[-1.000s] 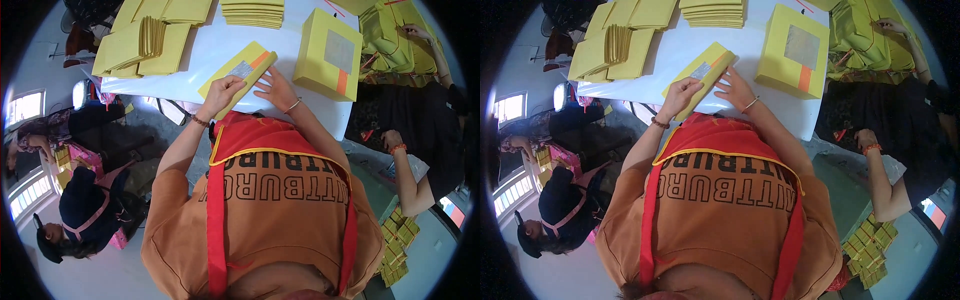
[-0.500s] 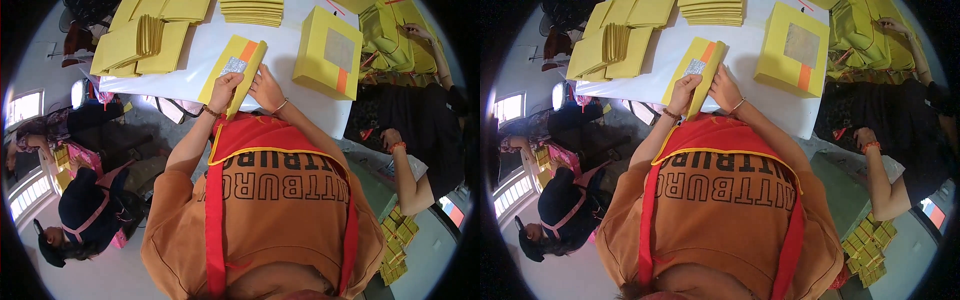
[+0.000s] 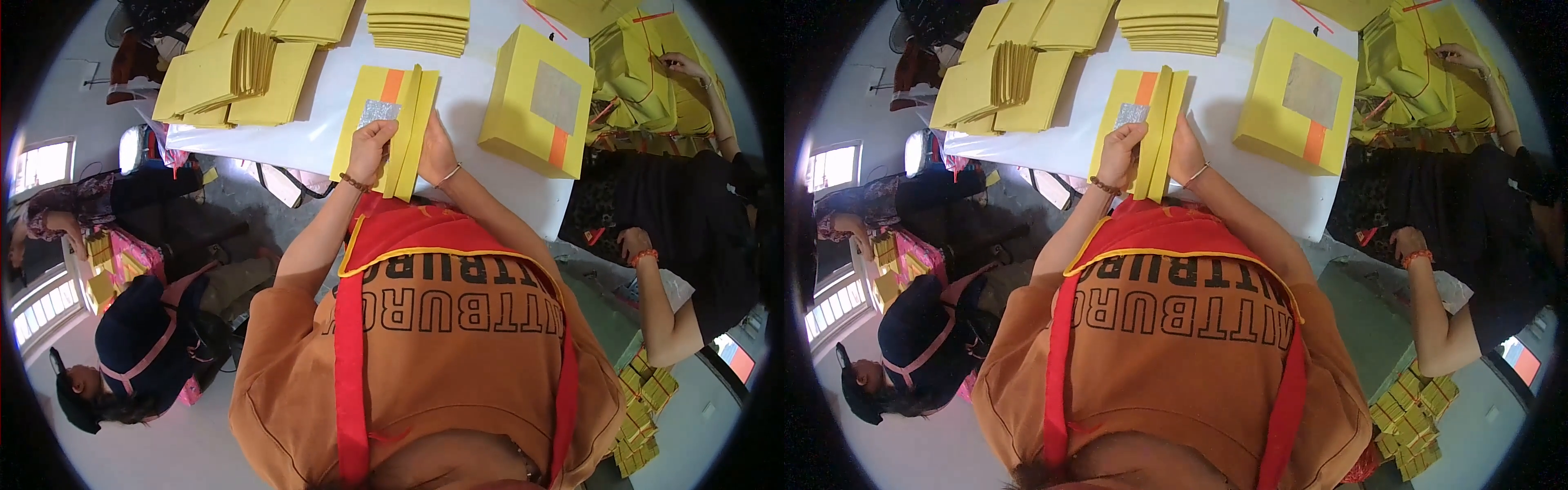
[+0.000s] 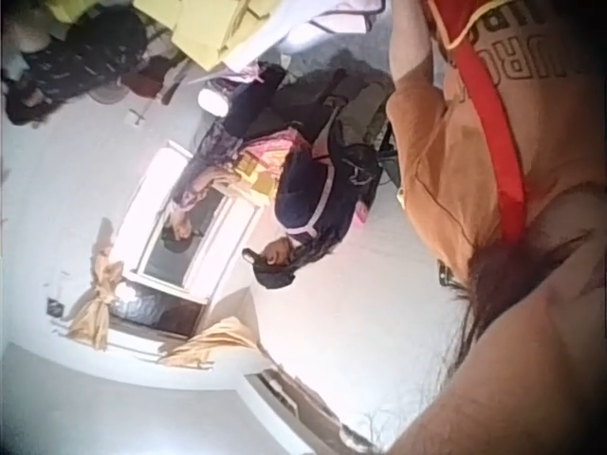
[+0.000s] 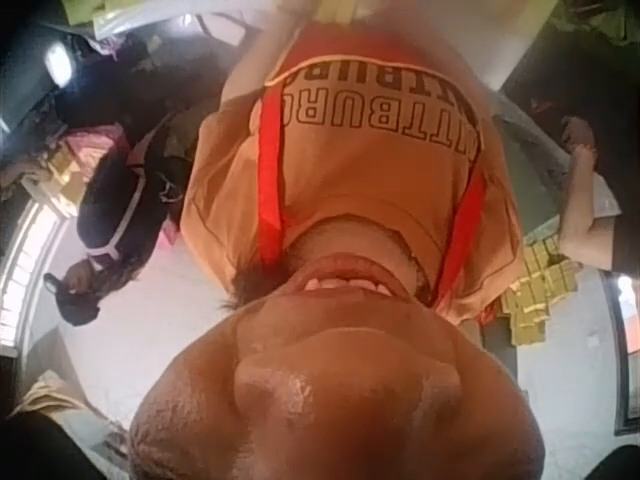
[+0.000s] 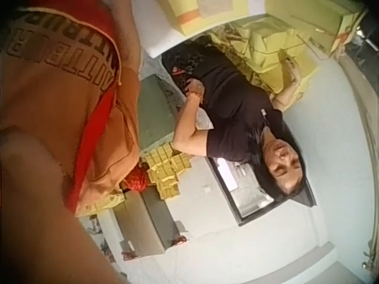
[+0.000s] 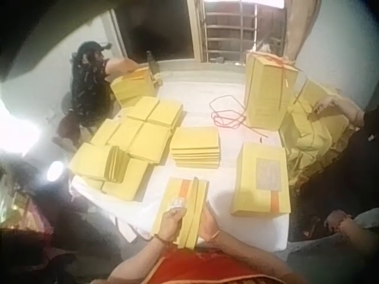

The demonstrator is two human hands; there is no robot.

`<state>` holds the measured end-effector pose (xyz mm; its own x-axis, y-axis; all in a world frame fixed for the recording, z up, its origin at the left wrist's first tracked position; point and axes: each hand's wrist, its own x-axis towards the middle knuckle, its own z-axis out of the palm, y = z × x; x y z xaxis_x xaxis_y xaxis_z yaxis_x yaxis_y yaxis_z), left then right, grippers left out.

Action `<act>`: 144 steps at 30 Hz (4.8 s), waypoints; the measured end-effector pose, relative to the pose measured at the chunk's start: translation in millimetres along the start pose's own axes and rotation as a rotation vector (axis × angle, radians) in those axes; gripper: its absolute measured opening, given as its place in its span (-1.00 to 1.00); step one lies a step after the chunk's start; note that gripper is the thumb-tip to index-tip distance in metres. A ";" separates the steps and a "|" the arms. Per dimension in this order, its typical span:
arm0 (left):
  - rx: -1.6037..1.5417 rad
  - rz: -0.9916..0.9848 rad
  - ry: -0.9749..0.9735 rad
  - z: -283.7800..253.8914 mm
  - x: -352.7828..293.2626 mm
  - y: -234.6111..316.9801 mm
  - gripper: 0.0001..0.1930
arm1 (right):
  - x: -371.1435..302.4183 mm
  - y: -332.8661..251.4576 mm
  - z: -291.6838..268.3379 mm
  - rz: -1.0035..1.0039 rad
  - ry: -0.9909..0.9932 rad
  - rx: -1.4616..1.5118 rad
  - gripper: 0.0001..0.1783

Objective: Manually folding individual sheets of yellow paper with a silver foil center from a stack.

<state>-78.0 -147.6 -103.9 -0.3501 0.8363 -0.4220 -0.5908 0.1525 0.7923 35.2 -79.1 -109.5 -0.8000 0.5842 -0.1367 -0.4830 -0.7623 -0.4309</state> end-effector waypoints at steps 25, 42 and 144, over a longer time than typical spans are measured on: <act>0.054 -0.028 0.046 9.7 -3.9 12.3 -0.88 | -4.2 -2.3 -14.2 0.163 0.109 0.090 -0.60; -0.037 0.066 0.026 5.0 1.5 0.3 -0.83 | -5.8 5.6 1.5 -0.339 0.362 -0.469 -0.44; -0.029 0.003 -0.020 4.9 2.2 6.8 -0.87 | -6.8 1.0 -37.6 -0.149 0.458 -0.816 -0.69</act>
<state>-79.3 -142.1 -97.2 -0.3379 0.8470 -0.4104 -0.6108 0.1344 0.7803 53.5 -73.4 -142.5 -0.4490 0.8443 -0.2926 -0.0321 -0.3425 -0.9390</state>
